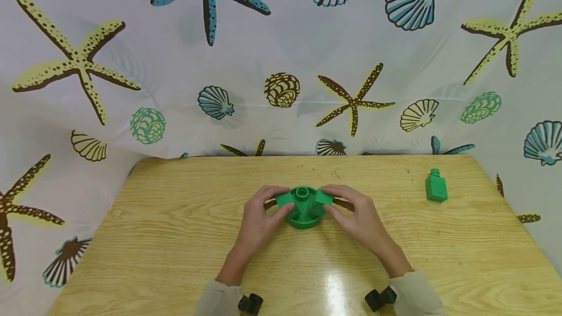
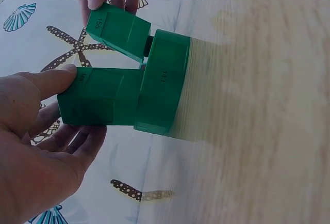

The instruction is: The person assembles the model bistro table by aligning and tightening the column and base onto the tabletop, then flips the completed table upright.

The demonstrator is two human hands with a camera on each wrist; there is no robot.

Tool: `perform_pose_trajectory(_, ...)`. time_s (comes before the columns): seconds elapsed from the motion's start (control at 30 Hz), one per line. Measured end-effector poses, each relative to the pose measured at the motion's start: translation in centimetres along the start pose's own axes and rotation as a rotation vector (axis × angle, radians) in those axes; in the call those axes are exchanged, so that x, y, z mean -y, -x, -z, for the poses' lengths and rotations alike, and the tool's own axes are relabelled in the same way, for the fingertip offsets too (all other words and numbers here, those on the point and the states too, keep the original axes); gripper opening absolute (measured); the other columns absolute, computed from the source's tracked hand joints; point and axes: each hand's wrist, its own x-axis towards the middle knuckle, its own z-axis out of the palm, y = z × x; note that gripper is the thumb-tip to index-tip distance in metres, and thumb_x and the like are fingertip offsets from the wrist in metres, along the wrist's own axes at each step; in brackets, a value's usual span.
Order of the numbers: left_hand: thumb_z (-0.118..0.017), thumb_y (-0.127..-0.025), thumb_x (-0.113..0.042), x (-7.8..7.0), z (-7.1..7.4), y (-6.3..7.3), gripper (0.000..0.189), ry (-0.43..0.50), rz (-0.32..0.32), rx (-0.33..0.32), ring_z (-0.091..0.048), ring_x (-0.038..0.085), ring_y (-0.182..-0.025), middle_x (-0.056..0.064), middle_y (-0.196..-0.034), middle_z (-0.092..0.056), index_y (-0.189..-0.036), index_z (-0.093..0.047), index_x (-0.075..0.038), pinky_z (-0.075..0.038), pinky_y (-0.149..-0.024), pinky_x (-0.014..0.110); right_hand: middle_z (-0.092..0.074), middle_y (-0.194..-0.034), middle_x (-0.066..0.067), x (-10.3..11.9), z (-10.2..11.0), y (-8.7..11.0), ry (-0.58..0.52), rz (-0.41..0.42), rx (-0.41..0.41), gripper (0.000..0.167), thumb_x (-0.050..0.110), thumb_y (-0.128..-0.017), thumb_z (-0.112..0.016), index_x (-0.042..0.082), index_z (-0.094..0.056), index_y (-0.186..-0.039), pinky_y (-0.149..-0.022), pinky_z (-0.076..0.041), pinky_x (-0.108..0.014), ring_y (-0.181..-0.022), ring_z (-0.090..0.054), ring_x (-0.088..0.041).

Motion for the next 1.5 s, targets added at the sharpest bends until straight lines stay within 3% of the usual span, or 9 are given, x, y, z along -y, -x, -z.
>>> perform_pose_trajectory(0.13,-0.080,-0.092,-0.011,0.0,0.1,0.0,0.030,0.002,0.005,0.001,-0.065,0.023,-0.114,0.007,-0.120,-0.066,-0.121,-0.073,-0.008,-0.057,-0.097,0.040,-0.067,-0.132,-0.011,0.0,0.1,0.0,0.024,0.011,0.010,0.035,0.006,-0.091,-0.079,0.004,-0.072,-0.125,-0.088,-0.060,-0.045,-0.116,-0.068,-0.026)
perform_pose_trajectory(0.27,-0.079,-0.092,-0.011,0.0,0.1,0.1,0.030,0.005,-0.003,0.003,-0.065,0.024,-0.114,0.008,-0.120,-0.065,-0.122,-0.073,-0.006,-0.057,-0.097,0.041,-0.069,-0.131,-0.010,0.1,0.1,-0.1,0.059,0.020,0.012,0.035,0.011,-0.088,-0.083,0.007,-0.074,-0.122,-0.083,-0.062,-0.040,-0.111,-0.070,-0.023)
perform_pose_trajectory(0.57,-0.079,-0.092,-0.012,0.0,0.0,0.0,0.032,0.016,0.021,0.012,-0.065,0.023,-0.115,0.007,-0.119,-0.065,-0.122,-0.072,-0.003,-0.056,-0.098,0.040,-0.065,-0.134,-0.012,0.0,0.7,0.0,0.027,0.047,0.087,0.030,-0.001,-0.101,-0.062,0.002,-0.070,-0.130,-0.094,-0.058,-0.042,-0.124,-0.063,-0.029)
perform_pose_trajectory(0.73,-0.079,-0.092,-0.012,0.0,-0.1,0.0,0.031,0.019,0.017,0.009,-0.065,0.022,-0.115,0.007,-0.120,-0.065,-0.122,-0.073,-0.006,-0.056,-0.098,0.040,-0.067,-0.128,-0.012,0.2,0.6,-0.1,-0.030,0.017,0.071,0.028,0.000,-0.097,-0.069,0.003,-0.071,-0.125,-0.097,-0.056,-0.042,-0.121,-0.064,-0.029)
perform_pose_trajectory(0.87,-0.079,-0.092,-0.012,0.0,-0.1,0.0,0.030,0.028,0.011,0.011,-0.065,0.023,-0.115,0.007,-0.120,-0.065,-0.122,-0.073,-0.008,-0.056,-0.099,0.040,-0.066,-0.122,-0.010,0.1,0.1,-0.1,-0.054,0.007,0.047,0.030,0.001,-0.093,-0.075,0.005,-0.072,-0.123,-0.090,-0.060,-0.038,-0.112,-0.067,-0.029)
perform_pose_trajectory(1.0,-0.079,-0.093,-0.012,0.0,0.0,0.0,0.030,0.031,0.015,0.010,-0.064,0.025,-0.115,0.007,-0.120,-0.065,-0.122,-0.073,-0.008,-0.056,-0.099,0.042,-0.064,-0.121,-0.008,0.0,-0.6,-0.2,-0.007,0.010,0.042,0.034,0.006,-0.093,-0.077,0.008,-0.072,-0.126,-0.080,-0.063,-0.036,-0.106,-0.067,-0.026)
perform_pose_trajectory(1.2,-0.079,-0.093,-0.013,0.2,0.1,0.1,0.030,0.033,0.022,0.015,-0.064,0.025,-0.116,0.007,-0.120,-0.065,-0.122,-0.073,-0.007,-0.055,-0.100,0.042,-0.064,-0.128,-0.004,0.0,-1.6,-0.4,0.103,0.015,0.042,0.033,0.015,-0.094,-0.077,0.012,-0.072,-0.127,-0.073,-0.062,-0.032,-0.109,-0.065,-0.020)
perform_pose_trajectory(1.5,-0.079,-0.093,-0.012,0.4,0.1,0.0,0.031,0.053,0.024,0.013,-0.064,0.023,-0.116,0.007,-0.120,-0.065,-0.122,-0.072,-0.006,-0.055,-0.100,0.040,-0.065,-0.135,-0.007,0.1,-1.6,-0.7,0.162,0.038,0.062,0.035,0.012,-0.097,-0.073,0.010,-0.070,-0.132,-0.075,-0.062,-0.035,-0.106,-0.065,-0.019)
